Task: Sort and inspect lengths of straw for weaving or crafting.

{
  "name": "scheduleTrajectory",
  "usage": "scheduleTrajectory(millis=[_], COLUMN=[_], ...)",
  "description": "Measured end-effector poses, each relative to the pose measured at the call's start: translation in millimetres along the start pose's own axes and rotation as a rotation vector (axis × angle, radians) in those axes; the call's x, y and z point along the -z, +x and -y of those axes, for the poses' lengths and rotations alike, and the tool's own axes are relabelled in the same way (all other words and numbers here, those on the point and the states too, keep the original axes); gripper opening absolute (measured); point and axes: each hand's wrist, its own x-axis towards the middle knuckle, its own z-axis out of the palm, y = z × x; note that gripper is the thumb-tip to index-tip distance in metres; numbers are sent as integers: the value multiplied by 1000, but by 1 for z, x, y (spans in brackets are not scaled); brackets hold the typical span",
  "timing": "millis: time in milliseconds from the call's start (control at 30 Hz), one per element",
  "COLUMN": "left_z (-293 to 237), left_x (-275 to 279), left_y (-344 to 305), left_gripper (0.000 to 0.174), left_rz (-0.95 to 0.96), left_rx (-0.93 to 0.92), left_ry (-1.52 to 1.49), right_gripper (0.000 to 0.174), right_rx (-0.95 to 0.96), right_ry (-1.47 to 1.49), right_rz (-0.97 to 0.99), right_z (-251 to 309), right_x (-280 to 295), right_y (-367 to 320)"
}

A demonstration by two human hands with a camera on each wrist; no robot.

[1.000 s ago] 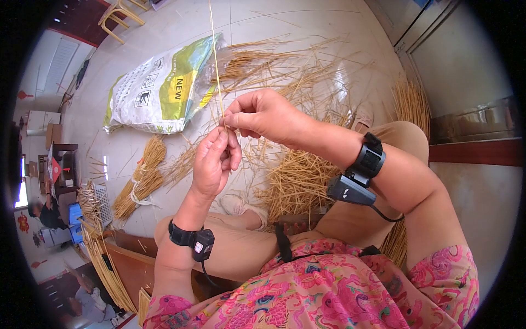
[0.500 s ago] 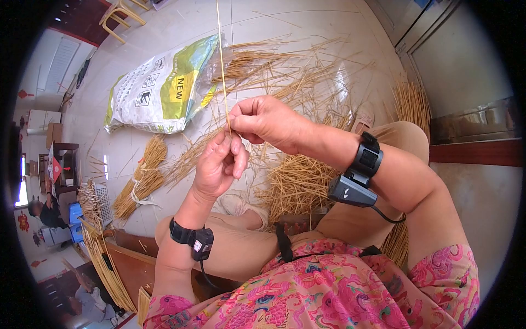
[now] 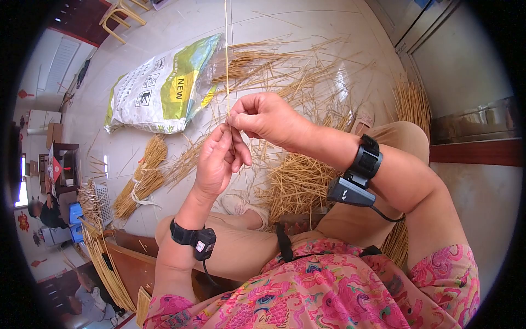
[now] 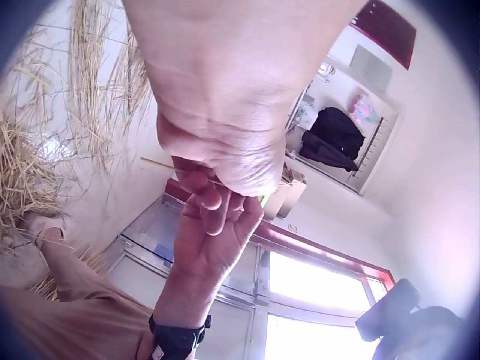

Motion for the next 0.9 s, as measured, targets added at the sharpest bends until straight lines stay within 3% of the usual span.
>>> scheduleTrajectory(millis=[167, 900], left_z=[2, 5], left_x=[8, 3], left_y=[1, -1], left_gripper=[27, 30], left_rz=[69, 74], left_rx=[-98, -110], left_ry=[243, 285], right_gripper=[16, 11], right_rx=[21, 8], right_ry=[-102, -153], right_rz=[-29, -52], right_z=[0, 1], right_x=[-1, -2], right_y=[0, 0])
